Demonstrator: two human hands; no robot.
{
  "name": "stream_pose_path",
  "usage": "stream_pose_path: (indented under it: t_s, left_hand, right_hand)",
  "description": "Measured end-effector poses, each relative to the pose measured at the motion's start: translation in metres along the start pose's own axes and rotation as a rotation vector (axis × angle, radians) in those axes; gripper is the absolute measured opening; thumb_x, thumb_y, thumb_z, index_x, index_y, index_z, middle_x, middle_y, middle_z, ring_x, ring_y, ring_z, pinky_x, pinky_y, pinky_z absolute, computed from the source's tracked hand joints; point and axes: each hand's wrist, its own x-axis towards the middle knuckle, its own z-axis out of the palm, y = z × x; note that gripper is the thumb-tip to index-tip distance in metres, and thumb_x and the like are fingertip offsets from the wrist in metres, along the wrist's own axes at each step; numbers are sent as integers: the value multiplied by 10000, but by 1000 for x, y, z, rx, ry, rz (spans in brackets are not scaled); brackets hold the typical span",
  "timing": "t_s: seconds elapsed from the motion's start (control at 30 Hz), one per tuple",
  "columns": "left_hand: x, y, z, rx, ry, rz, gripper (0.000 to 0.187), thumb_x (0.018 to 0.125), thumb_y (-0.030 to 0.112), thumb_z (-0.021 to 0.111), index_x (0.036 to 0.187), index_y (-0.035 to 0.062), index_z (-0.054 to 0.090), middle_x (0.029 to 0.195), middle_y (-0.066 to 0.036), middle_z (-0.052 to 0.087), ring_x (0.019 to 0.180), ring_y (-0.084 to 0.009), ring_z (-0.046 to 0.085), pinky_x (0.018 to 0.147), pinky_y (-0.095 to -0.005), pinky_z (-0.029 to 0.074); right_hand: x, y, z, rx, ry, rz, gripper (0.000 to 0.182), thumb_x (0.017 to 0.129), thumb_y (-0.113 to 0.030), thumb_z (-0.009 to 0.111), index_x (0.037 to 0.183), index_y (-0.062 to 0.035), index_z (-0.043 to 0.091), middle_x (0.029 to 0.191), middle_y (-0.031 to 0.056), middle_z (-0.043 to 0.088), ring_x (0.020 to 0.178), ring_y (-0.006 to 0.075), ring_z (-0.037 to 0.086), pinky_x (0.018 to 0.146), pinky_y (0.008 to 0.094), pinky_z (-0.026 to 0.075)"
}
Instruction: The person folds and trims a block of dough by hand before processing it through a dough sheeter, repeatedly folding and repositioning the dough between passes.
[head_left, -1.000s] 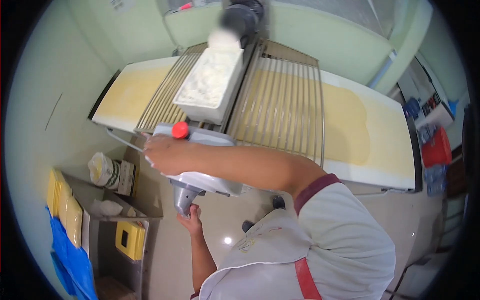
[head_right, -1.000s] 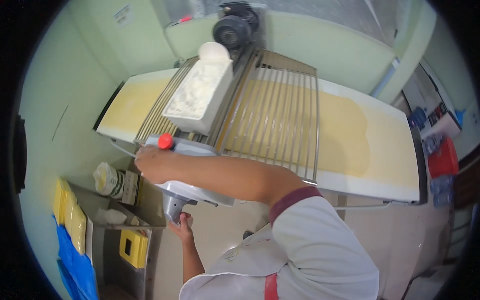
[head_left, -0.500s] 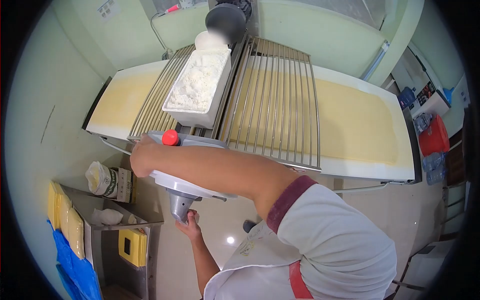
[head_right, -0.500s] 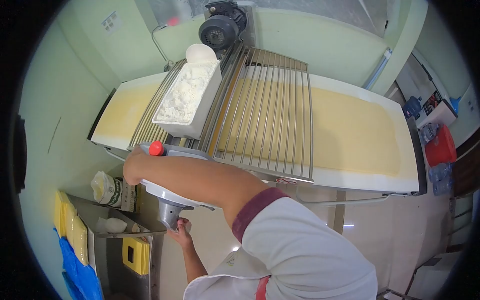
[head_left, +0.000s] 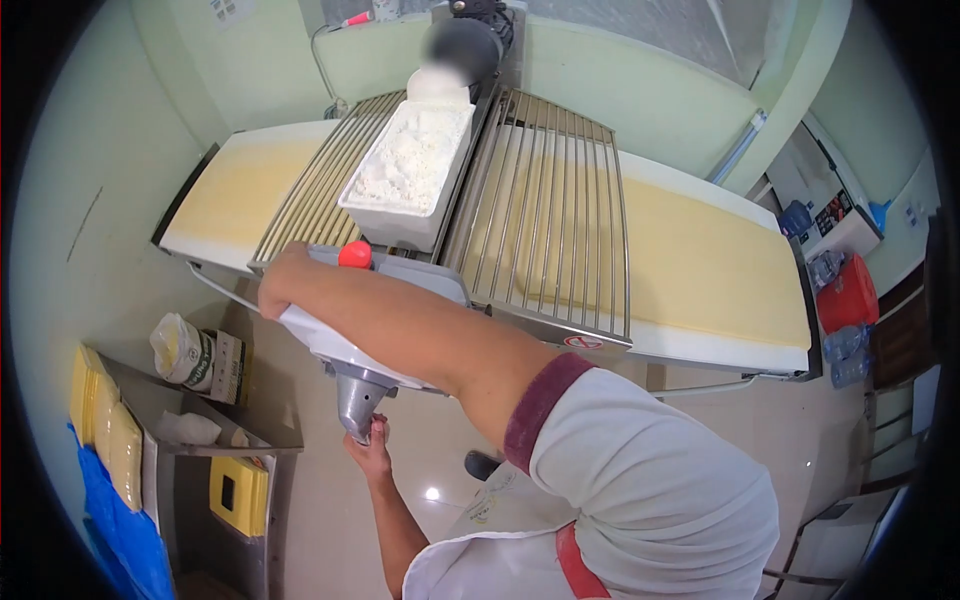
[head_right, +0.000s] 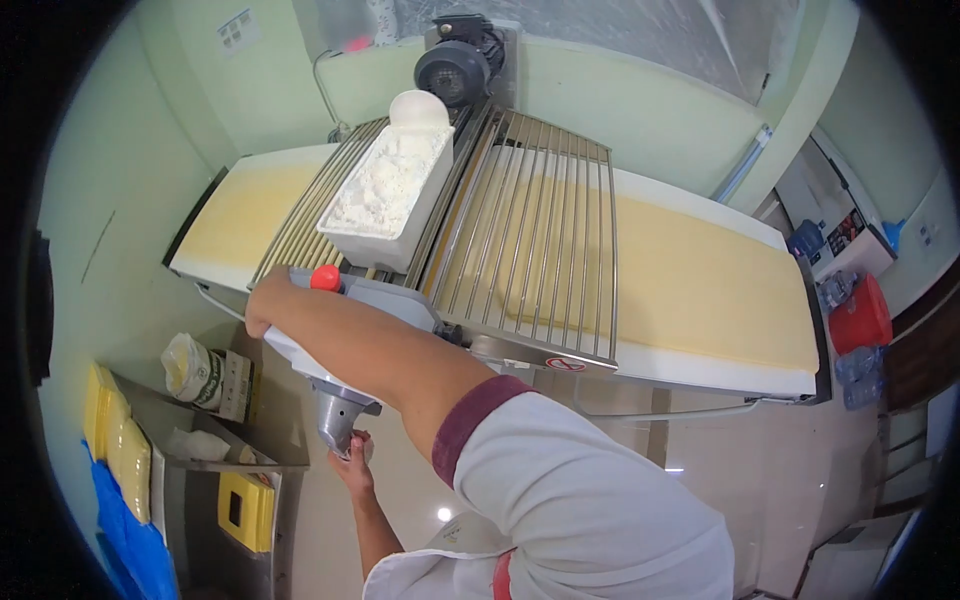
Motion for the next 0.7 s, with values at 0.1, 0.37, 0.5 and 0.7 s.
stream_pose_path:
  t_s: [0.1,0.37,0.5,0.7]
  left_hand:
    - [0,-2,-3,90,-34,-59,369,825,343,718,853,-21,662,699,-33,598,646,-109,541,592,-273,448]
    - [-1,-3,-4,199,23,-4,305,762,277,775,747,5,636,581,-75,567,548,-126,512,531,-317,438]
    - [5,-5,-6,200,56,38,328,744,298,790,710,6,644,549,-94,573,499,-153,524,509,-319,435]
    - [3,-5,-6,259,77,63,322,725,285,802,700,3,648,557,-115,594,477,-190,553,500,-331,451]
  right_hand:
    - [1,5,8,85,100,11,514,756,-312,509,1230,-151,626,1143,155,655,1089,279,633,863,412,493]
    - [4,-9,0,120,-176,-99,405,846,-292,506,1156,-98,678,1162,147,664,1083,253,625,900,354,466]
    - [5,-11,-4,1,-73,61,466,832,-345,460,1093,-33,688,1161,195,646,1024,331,636,869,414,473]
    - [-3,-14,-6,11,-47,117,504,816,-367,461,1099,-9,676,1171,216,634,1045,343,623,879,430,462]
